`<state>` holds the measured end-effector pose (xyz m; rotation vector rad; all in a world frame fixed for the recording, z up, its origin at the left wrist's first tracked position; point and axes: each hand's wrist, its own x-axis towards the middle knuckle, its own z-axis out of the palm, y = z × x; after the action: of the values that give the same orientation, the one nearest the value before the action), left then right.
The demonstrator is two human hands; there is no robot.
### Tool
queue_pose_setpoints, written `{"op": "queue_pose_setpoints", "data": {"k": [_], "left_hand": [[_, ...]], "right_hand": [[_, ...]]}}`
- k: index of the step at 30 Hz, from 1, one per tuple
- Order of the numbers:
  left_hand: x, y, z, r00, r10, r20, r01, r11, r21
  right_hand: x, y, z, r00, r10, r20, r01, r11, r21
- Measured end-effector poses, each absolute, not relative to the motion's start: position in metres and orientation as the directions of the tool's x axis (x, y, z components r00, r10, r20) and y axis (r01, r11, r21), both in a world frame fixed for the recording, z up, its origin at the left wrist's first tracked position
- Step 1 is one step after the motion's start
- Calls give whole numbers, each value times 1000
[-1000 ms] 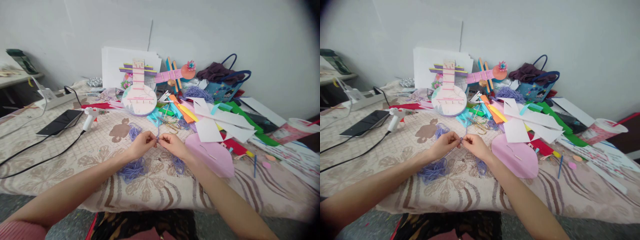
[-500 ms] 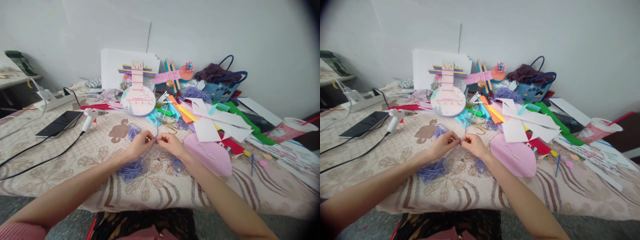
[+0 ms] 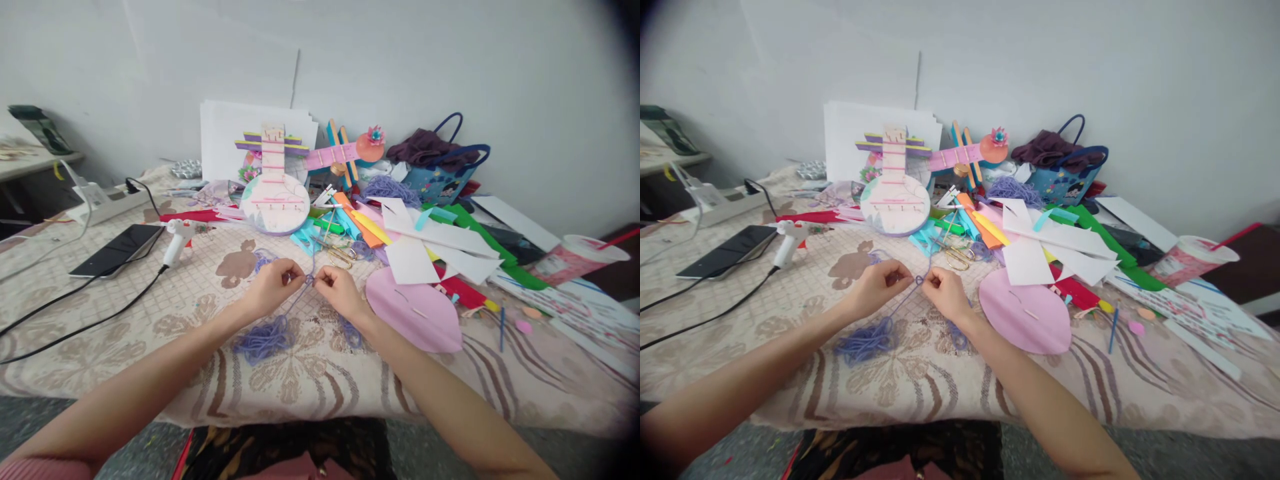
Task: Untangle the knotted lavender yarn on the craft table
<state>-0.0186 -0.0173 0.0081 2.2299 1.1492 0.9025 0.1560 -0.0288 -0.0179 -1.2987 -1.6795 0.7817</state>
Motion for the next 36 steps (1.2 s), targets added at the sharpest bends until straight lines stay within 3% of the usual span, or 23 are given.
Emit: {"op": "queue_pose_setpoints", "data": {"k": [4,8,13,17,20,22,25,29,31,33,36], "left_hand": [[-12,-28,3,596,677,431,511,-735,446],[-12,-31,-3,716,568,407,533,-820,208],[-11,-32,-3,759,535,372,529,-839,127],[-19,-22,7,692,533,487,474,-844,250],[-42,1,15,504,667,548,570,-734,369],[-60,19,15,458,761,458,656,-638,403],[-80,42,6,582,777,240,650,-622,437],[-85,50,3,486,851,199,685,-513,518],[-82,44,14,416,887,198,606,-433,668],[-76,31,30,417,888,195,408,-375,833],[-57,1,48,534,812,233,198,-389,900]], "right_hand": [[153,-28,-24,-93,995,40,117,50,-992],[153,-30,-23,-246,944,-221,-200,-272,-941],[152,-31,-22,-302,925,-232,-304,-324,-896],[151,-32,-22,-291,935,-204,-358,-304,-883],[152,-31,-21,-258,946,-197,-370,-285,-884],[152,-30,-21,-240,949,-205,-359,-283,-889],[152,-30,-21,-241,946,-215,-344,-290,-893],[152,-29,-23,-236,948,-214,-343,-288,-894],[152,-29,-24,-228,952,-205,-345,-275,-897],[151,-28,-24,-221,955,-198,-340,-266,-902],[151,-28,-24,-225,953,-205,-331,-273,-904]]}}
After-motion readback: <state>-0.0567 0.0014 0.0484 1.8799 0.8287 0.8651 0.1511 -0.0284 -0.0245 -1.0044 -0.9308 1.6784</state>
